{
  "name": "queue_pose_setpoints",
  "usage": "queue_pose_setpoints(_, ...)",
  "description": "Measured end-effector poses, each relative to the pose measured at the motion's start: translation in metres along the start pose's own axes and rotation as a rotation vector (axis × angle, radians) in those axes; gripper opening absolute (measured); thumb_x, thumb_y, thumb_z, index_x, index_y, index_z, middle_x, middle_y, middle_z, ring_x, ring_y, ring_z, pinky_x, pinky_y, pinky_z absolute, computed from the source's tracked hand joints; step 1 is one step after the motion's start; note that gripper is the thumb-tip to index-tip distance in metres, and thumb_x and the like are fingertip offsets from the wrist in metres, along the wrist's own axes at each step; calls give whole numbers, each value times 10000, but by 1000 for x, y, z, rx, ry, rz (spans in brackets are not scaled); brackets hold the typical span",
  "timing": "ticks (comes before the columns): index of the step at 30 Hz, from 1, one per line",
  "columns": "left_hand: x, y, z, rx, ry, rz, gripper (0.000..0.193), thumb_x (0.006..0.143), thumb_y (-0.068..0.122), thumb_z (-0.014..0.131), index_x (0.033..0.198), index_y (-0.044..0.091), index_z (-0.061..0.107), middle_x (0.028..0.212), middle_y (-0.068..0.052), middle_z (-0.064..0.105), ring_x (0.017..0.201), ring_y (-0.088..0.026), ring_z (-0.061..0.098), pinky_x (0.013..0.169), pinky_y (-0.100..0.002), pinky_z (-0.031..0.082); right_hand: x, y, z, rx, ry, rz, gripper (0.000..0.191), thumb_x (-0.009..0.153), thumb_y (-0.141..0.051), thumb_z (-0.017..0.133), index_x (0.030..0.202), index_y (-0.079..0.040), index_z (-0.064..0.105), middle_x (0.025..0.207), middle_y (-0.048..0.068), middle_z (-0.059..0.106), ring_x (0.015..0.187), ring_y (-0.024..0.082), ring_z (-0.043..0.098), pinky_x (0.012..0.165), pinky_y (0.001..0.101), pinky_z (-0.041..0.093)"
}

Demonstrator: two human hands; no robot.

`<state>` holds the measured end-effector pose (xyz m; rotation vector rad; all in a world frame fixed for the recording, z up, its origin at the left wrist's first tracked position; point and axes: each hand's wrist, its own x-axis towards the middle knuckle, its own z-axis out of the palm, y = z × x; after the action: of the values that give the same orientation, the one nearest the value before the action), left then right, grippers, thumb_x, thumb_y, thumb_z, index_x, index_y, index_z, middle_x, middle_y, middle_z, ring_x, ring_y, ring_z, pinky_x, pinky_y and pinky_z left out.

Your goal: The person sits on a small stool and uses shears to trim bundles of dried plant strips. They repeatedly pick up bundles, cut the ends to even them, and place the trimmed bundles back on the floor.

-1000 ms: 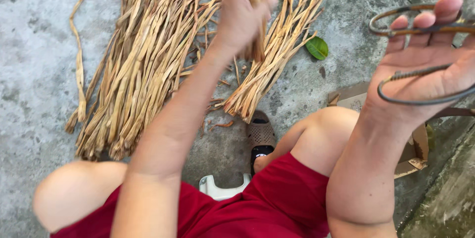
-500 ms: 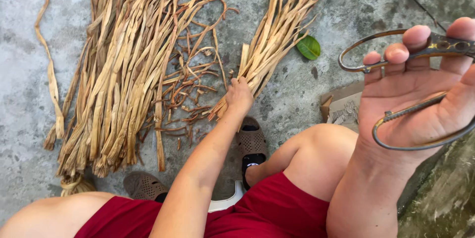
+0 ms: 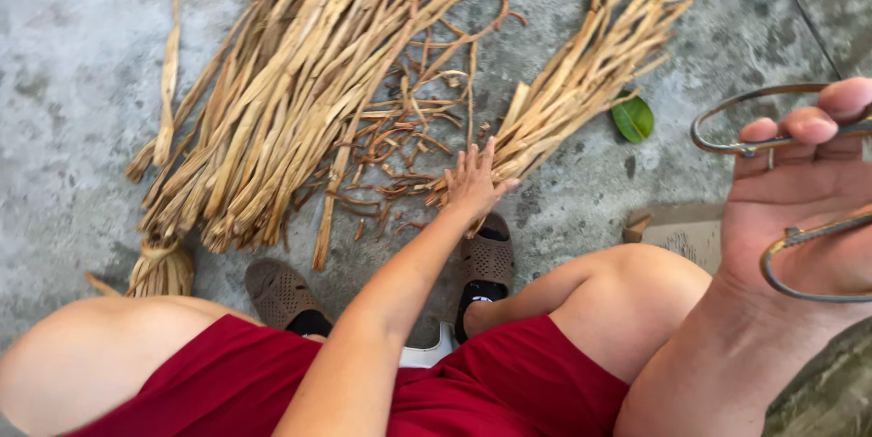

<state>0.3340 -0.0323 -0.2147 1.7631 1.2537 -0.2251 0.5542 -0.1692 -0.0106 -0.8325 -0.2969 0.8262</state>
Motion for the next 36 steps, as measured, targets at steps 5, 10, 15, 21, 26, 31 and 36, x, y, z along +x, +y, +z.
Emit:
queue_pose_setpoints(5,-23,-72,-42,-45,652,241,573,915,319,723,1418,130,526,1446,-131,534,1394,-308,474,1205,-471,397,10,10,9,-5,-60,105,325,1205,-365,444,1378,-94,494,1276,89,580,1015,179,559,990,369,482)
queue_pose_setpoints(10,-49,-161,-89,299,987,-25,544,887,203,760,1383,119,553,1314,-113,580,1255,-300,529,1079,-473,418,14,26,29,0,-104,169,316,1219,-360,426,1371,-92,497,1276,88,577,1018,180,560,996,372,483)
queue_pose_setpoints(15,-63,-211,-99,375,888,-421,643,816,253,779,1383,82,527,1270,-142,594,1175,-305,534,934,-501,410,15,40,54,-7,-130,178,310,1233,-355,408,1365,-91,501,1276,86,574,1021,181,561,1002,375,484)
queue_pose_setpoints(21,-74,-226,-87,338,629,-462,442,847,292,781,1212,166,564,1202,-106,632,1165,-296,558,932,-495,409,9,54,81,-10,-144,210,288,1230,-369,428,1343,-114,500,1200,95,576,980,192,555,964,391,486)
queue_pose_setpoints(26,-77,-216,-76,81,686,-345,347,979,261,704,1269,163,540,1201,-104,654,1131,-271,620,964,-466,437,16,66,94,-7,-183,262,317,1208,-407,451,1328,-117,501,1169,100,579,961,198,549,934,391,481)
queue_pose_setpoints(31,-83,-213,-60,64,574,-419,665,823,342,806,1329,95,451,1273,-144,604,1198,-305,568,975,-532,397,21,71,107,-11,-206,299,349,1186,-444,475,1313,-120,501,1138,104,582,941,204,544,904,391,476)
queue_pose_setpoints(36,-91,-214,-55,200,447,-474,472,844,234,796,1233,118,555,1337,-160,580,1267,-329,537,993,-546,409,12,78,121,-76,-223,273,419,1118,-482,560,1274,-96,517,1097,101,581,915,203,537,902,383,475)
